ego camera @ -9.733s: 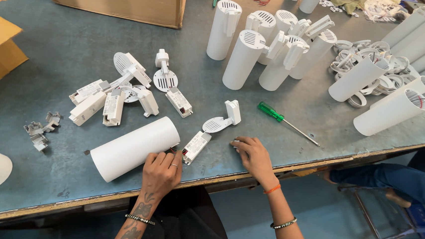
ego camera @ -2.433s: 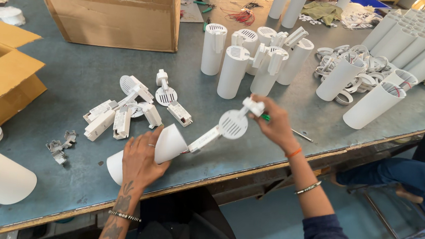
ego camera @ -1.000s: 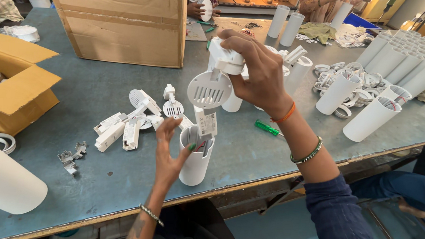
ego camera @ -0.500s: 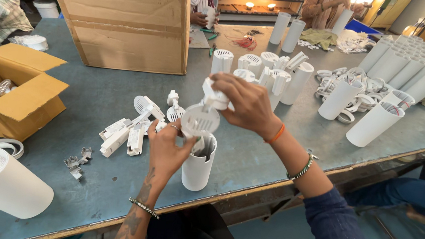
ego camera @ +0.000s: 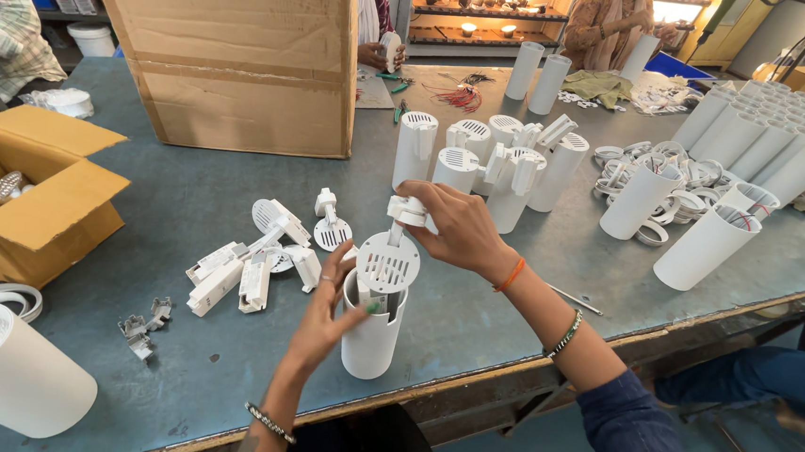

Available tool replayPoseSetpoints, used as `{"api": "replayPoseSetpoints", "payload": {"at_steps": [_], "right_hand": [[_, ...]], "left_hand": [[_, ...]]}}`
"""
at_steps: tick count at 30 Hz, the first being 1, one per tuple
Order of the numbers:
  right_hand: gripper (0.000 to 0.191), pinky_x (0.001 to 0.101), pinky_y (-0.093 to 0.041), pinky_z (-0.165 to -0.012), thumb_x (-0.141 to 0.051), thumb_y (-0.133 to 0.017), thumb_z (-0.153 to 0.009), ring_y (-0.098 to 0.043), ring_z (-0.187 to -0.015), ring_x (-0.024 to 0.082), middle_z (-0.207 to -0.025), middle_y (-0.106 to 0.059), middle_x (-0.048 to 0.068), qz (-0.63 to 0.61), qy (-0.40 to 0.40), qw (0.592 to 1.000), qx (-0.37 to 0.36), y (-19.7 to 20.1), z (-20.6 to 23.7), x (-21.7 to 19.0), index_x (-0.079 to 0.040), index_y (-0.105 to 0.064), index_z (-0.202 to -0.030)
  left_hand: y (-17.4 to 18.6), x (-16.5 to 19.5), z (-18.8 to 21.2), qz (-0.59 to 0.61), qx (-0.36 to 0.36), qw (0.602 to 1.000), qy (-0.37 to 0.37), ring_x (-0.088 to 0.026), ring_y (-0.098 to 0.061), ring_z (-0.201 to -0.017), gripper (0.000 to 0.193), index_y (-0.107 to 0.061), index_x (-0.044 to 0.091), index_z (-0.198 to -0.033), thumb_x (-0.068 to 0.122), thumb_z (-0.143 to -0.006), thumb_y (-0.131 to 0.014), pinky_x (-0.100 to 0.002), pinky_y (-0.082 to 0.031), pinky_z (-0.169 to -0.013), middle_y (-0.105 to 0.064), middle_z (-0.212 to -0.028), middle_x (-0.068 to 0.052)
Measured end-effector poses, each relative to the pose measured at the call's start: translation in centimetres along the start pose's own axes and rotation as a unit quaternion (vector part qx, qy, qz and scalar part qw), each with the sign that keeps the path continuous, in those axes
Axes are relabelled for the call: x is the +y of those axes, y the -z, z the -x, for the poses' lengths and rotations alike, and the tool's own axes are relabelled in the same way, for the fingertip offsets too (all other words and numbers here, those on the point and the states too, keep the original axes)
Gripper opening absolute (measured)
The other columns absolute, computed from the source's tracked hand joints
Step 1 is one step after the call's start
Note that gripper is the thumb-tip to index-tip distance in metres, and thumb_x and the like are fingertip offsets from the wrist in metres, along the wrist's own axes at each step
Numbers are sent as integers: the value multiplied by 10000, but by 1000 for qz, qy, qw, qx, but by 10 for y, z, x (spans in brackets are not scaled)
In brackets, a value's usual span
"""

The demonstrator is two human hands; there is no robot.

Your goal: The person assembles white cylindrical light fixtures on a workbench. They pick up a cylinder, attach a mounting bracket with a screwdriver, insert a vented cap, and place the completed unit among others. The process is repeated for multiple units.

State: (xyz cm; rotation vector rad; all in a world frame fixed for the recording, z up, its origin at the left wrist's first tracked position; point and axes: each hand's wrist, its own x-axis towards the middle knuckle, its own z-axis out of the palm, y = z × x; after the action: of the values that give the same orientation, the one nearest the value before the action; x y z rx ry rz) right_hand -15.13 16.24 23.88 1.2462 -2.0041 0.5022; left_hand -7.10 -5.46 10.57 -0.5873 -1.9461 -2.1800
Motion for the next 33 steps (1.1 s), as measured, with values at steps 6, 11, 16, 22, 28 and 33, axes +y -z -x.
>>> {"api": "replayPoseSetpoints", "payload": {"at_steps": [6,11,16,22,28,33], "right_hand": [[393,406,-539,-620,-326,-788,-879,-699,-766,279,-847,-680,112,87,-76,993,-36,-16,-2,1,-88,-607,-1135],[395,426,-540,-591,-307,-764,-841,-703,-683,308,-793,-702,113,62,-178,980,68,-32,12,-3,-66,-580,-1094],[397,426,-538,-600,-304,-772,-834,-701,-639,315,-726,-697,113,22,-290,948,132,-38,28,-15,-51,-561,-1056],[535,363,-555,-608,-400,-874,-813,-719,-653,223,-779,-713,98,-28,-339,928,151,-29,51,-56,-65,-634,-1155],[680,332,-535,-544,-389,-893,-753,-669,-576,181,-691,-656,70,-98,-384,912,103,-30,77,-99,-51,-540,-1225],[699,302,-521,-553,-265,-771,-901,-655,-638,132,-833,-688,64,-239,-318,914,78,-15,94,-107,-27,-386,-1434]], "left_hand": [[-24,-8,11,-117,59,990,-50,-316,-550,-1376,1203,-96,141,-1622,151,-693,-861,-434,-451,-1124,-508,-1512,-185],[-38,-10,16,-246,146,956,-66,-352,-721,-1110,1173,-137,155,-1558,251,-683,-912,-453,-591,-916,-650,-1317,-182],[-34,0,14,-387,126,905,-123,-364,-762,-890,796,-482,135,-1279,419,-682,-925,-445,-634,-720,-589,-1376,-189],[-33,18,11,-464,99,877,-75,-362,-754,-869,613,-683,98,-1135,459,-690,-899,-453,-627,-697,-544,-1363,-183],[-40,12,14,-434,149,875,-154,-371,-739,-993,603,-691,94,-1198,400,-715,-880,-435,-625,-734,-550,-1421,-210],[-41,-2,17,-439,145,879,-113,-370,-736,-974,621,-672,67,-1196,395,-711,-879,-436,-626,-715,-572,-1377,-198]]}}
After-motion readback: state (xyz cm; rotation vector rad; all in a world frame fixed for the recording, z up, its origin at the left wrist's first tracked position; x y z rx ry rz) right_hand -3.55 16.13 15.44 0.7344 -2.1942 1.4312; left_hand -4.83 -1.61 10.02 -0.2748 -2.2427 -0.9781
